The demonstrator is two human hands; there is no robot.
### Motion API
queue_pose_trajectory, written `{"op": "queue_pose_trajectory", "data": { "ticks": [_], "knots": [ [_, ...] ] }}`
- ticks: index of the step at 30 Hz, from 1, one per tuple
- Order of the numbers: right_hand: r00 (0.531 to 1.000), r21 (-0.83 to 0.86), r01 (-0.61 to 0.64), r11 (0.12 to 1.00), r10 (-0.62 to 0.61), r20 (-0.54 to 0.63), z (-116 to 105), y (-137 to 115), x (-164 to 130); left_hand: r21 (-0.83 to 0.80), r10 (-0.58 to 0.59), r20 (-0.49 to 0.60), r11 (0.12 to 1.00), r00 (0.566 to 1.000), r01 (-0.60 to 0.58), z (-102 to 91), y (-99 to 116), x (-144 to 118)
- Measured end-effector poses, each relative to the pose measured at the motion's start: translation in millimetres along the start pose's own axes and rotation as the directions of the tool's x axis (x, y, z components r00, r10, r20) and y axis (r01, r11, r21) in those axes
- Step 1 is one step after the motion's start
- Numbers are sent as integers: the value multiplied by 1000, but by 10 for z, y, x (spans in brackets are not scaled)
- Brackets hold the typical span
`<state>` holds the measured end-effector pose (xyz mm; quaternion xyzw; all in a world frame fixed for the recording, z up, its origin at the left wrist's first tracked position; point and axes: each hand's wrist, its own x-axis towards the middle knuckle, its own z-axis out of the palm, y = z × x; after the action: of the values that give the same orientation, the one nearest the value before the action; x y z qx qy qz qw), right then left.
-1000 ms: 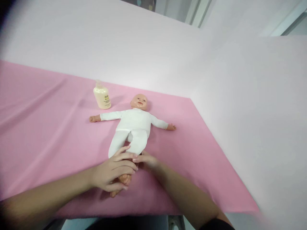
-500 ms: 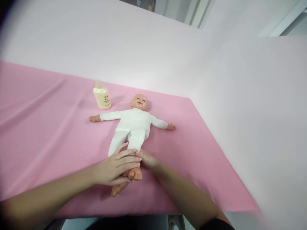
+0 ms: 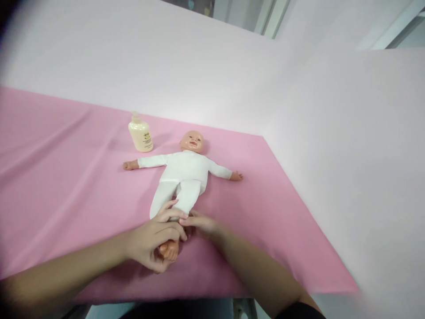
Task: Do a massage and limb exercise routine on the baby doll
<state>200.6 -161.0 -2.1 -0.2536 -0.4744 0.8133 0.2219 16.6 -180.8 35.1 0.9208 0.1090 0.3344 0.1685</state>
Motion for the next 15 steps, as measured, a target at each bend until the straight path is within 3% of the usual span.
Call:
{"op": "queue_pose_trajectory", "data": {
  "ticks": [8, 15],
  "knots": [
    [1000, 125, -12, 992, 10, 18, 52, -90, 2, -27, 64, -20, 998, 998, -64, -75, 8, 49],
    [999, 150, -25, 988, 20, 40, -1, -12, 33, -102, 69, -22, 992, 997, -71, -27, -29, 2]
  ]
}}
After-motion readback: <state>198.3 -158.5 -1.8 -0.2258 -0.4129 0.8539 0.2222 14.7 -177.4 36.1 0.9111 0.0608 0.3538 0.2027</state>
